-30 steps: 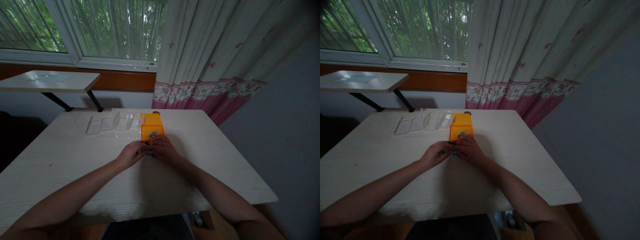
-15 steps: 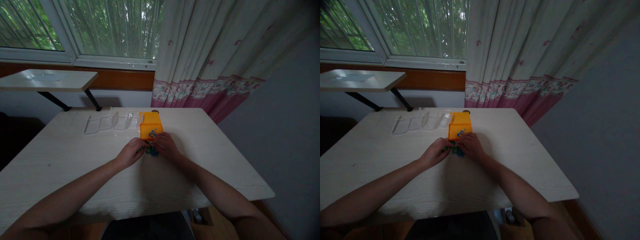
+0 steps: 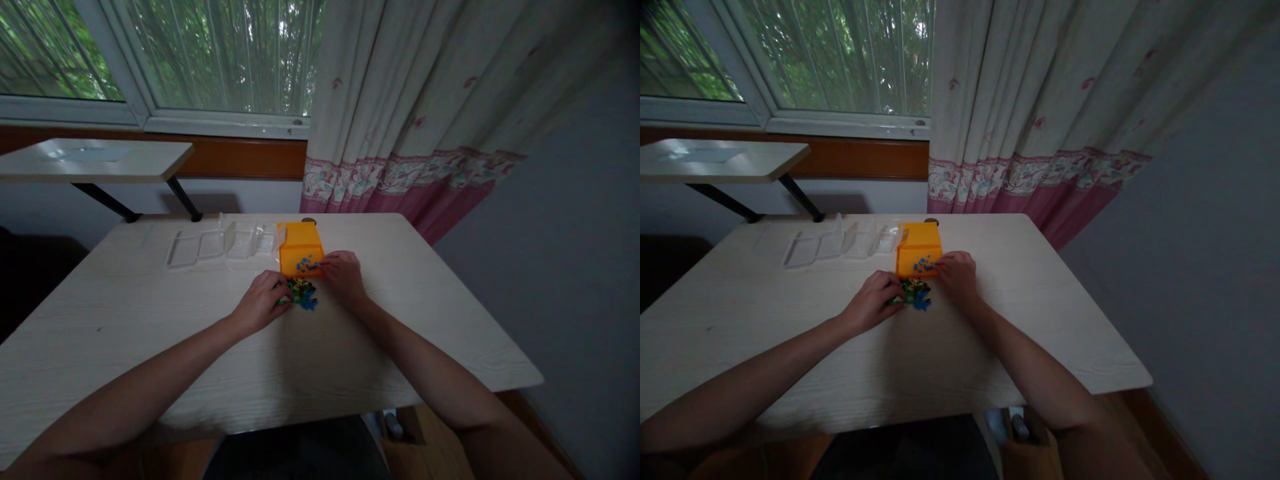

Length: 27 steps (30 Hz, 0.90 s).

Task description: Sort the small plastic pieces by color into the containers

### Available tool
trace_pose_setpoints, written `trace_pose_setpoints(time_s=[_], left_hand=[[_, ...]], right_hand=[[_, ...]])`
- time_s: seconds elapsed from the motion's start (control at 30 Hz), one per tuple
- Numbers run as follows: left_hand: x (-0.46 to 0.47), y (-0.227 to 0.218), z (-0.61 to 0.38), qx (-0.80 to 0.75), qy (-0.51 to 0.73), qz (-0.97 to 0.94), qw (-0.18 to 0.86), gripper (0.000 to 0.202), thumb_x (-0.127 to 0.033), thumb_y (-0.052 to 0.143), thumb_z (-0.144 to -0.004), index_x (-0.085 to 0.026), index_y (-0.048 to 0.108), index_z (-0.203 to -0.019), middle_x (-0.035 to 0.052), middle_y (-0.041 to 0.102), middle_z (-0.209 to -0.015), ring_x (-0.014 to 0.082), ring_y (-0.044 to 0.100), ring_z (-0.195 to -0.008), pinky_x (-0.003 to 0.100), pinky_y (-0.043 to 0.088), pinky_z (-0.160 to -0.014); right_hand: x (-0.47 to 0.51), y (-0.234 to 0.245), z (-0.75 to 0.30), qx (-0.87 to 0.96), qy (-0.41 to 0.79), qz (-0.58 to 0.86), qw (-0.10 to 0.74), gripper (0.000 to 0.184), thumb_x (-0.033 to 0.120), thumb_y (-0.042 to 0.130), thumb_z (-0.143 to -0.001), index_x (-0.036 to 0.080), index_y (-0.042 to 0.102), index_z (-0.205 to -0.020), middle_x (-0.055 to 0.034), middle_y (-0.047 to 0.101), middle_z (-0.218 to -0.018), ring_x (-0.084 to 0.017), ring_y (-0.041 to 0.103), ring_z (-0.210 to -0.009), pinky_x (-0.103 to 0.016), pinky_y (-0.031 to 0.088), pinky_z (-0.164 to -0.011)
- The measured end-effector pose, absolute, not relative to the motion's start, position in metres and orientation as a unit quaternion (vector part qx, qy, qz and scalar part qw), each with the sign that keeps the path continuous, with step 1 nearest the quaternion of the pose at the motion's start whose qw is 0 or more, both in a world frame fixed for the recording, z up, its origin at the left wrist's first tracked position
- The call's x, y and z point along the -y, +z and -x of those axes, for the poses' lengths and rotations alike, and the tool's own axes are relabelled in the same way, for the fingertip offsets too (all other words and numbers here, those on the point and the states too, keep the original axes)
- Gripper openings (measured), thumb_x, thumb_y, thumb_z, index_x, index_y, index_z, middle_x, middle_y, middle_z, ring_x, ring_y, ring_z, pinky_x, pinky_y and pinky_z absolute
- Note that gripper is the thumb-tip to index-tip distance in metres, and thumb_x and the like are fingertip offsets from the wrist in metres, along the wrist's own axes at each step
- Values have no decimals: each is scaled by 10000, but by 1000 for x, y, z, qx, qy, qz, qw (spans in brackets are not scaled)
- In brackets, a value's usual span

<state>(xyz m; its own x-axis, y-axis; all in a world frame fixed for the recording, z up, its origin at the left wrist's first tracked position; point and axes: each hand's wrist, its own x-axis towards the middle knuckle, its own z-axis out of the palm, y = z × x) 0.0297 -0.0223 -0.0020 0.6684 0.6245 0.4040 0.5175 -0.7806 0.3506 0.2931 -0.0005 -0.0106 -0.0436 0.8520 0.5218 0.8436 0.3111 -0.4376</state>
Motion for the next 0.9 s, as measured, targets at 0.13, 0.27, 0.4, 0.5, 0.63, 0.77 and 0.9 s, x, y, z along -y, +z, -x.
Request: trace_pose_setpoints(time_s=[0.13, 0.27, 0.4, 0.5, 0.63, 0.77, 0.9], left_hand=[[20, -5, -30, -312, 255, -910, 100, 132, -312, 652, -898, -200, 677, -964, 89, 580, -1075, 251, 526, -1036, 404, 456, -896], [20, -6, -31, -311, 253, -911, 97, 132, -316, 637, -909, -201, 679, -959, 92, 584, -1077, 252, 528, -1038, 401, 455, -890], [21, -4, -31, -303, 252, -914, 92, 143, -324, 617, -922, -199, 680, -952, 92, 598, -1057, 250, 539, -1029, 398, 451, -887], [21, -3, -31, -299, 249, -917, 91, 149, -325, 605, -930, -198, 678, -956, 87, 610, -1038, 246, 547, -1016, 395, 446, -881], [20, -3, -31, -302, 255, -914, 95, 148, -328, 610, -926, -200, 681, -949, 90, 620, -1034, 249, 556, -1020, 398, 451, -881], [20, -2, -31, -313, 291, -897, 114, 145, -306, 609, -925, -192, 685, -972, 98, 621, -1033, 243, 558, -1004, 401, 467, -874], [18, -2, -30, -321, 325, -879, 133, 150, -309, 603, -931, -190, 690, -956, 92, 620, -997, 234, 557, -972, 391, 477, -848]], right_hand=[[1, -11, -293, 731, 13, 587, 346, 214, 375, 592, -932, 242, 758, -910, -60, 709, -967, -237, 575, -955, -417, 402, -906], [2, -8, -292, 729, 16, 596, 337, 249, 395, 563, -949, 245, 760, -925, -63, 706, -976, -237, 564, -962, -410, 391, -906], [2, -9, -293, 731, 16, 596, 333, 264, 373, 533, -967, 242, 752, -1033, -63, 698, -1015, -228, 556, -991, -393, 385, -911], [0, -14, -295, 737, 9, 584, 339, 281, 329, 493, -985, 247, 724, -1121, -62, 695, -1052, -221, 556, -1021, -385, 380, -929], [-2, -17, -297, 747, 8, 565, 351, 285, 323, 480, -989, 233, 721, -1114, -63, 703, -1035, -218, 575, -998, -392, 393, -939], [0, -14, -295, 762, -8, 539, 359, 273, 335, 506, -973, 221, 727, -1087, -70, 705, -1018, -226, 587, -975, -411, 411, -940], [6, -11, -290, 783, -24, 494, 379, 230, 313, 537, -957, 241, 730, -1060, -59, 705, -1031, -220, 588, -1024, -408, 422, -973]])
